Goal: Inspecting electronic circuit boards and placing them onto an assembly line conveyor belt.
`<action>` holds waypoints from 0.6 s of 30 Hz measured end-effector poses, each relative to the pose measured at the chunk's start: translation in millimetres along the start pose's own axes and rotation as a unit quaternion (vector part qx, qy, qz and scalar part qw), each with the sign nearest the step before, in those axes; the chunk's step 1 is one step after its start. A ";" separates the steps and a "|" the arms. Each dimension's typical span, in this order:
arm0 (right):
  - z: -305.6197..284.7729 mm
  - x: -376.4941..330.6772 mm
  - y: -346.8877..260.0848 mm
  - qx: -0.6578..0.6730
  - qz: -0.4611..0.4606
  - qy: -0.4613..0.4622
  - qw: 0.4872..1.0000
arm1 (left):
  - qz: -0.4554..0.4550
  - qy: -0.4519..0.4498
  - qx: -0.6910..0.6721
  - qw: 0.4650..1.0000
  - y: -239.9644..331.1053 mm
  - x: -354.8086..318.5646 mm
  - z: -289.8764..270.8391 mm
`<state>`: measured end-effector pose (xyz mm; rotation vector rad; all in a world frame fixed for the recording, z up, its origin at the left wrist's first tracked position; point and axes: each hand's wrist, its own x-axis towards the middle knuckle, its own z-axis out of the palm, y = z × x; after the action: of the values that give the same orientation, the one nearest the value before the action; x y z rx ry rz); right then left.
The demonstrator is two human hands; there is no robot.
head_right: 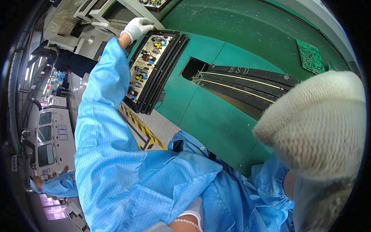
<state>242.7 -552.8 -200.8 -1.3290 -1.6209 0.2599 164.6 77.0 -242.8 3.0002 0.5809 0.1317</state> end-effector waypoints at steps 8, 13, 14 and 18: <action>28.3 58.0 -18.7 -0.024 0.022 0.011 0.999 | 0.065 -0.127 0.045 0.989 -23.1 15.7 22.5; -0.7 -4.4 -5.3 -0.042 0.039 0.018 0.998 | 0.093 -0.105 0.112 0.984 -7.8 22.3 18.1; 2.1 3.5 -4.4 -0.040 0.036 0.018 0.998 | 0.087 -0.106 0.116 0.984 -8.6 19.1 15.1; -44.3 -102.4 11.2 -0.057 0.047 0.027 0.997 | 0.117 -0.093 0.108 0.983 -6.9 23.3 14.0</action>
<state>275.4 -651.9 -242.0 -1.4901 -1.5500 0.1887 185.0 91.3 -255.8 3.2314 0.2354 -0.2095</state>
